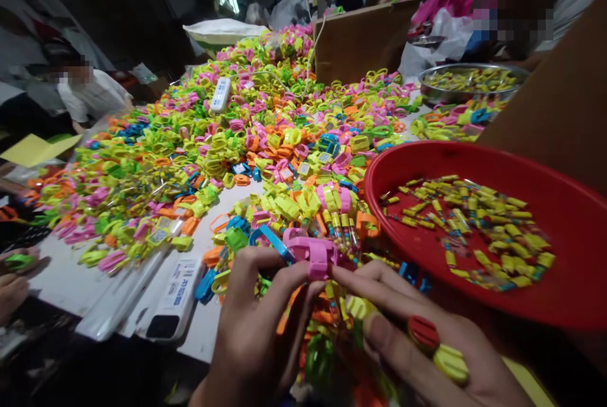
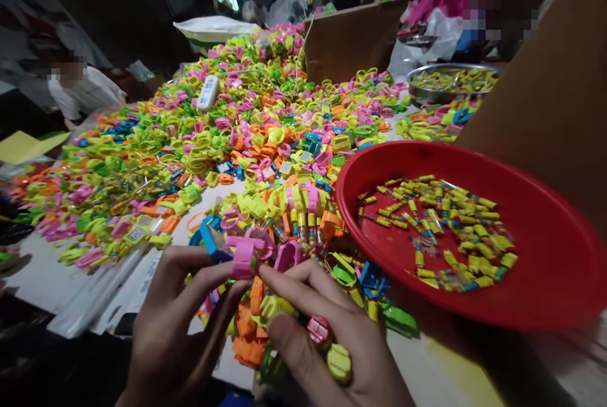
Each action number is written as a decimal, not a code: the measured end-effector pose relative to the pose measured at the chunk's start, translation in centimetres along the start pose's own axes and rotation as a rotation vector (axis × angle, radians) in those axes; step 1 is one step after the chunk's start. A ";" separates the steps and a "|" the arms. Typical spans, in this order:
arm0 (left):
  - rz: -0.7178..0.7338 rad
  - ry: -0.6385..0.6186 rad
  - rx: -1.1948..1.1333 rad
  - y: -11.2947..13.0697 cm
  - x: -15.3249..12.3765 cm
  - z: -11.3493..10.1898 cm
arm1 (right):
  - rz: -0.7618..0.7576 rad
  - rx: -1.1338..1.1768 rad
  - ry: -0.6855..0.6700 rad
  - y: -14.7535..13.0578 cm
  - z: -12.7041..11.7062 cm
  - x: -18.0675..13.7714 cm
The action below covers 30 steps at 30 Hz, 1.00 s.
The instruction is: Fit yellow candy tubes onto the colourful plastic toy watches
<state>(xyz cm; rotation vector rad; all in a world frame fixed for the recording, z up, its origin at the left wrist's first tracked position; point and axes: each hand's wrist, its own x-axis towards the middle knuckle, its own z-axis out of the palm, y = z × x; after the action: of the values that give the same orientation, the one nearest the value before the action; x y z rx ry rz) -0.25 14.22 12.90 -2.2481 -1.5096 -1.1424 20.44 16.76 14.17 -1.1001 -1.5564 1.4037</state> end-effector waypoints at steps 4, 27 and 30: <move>0.230 0.008 0.214 0.2 -0.8 0.1 | 0.202 0.003 0.061 1.5 0.2 -0.8; 0.521 -0.169 0.242 0.6 0.7 0.1 | -0.021 -0.251 0.235 3.0 1.3 -0.3; 0.542 -0.182 0.254 0.4 0.3 0.5 | -0.088 -0.294 0.254 3.0 1.8 0.3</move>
<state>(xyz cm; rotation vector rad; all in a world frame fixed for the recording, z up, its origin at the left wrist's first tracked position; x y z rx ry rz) 0.42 14.54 12.83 -2.4039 -0.9286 -0.5698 19.03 16.53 10.94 -1.3097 -1.6335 0.9541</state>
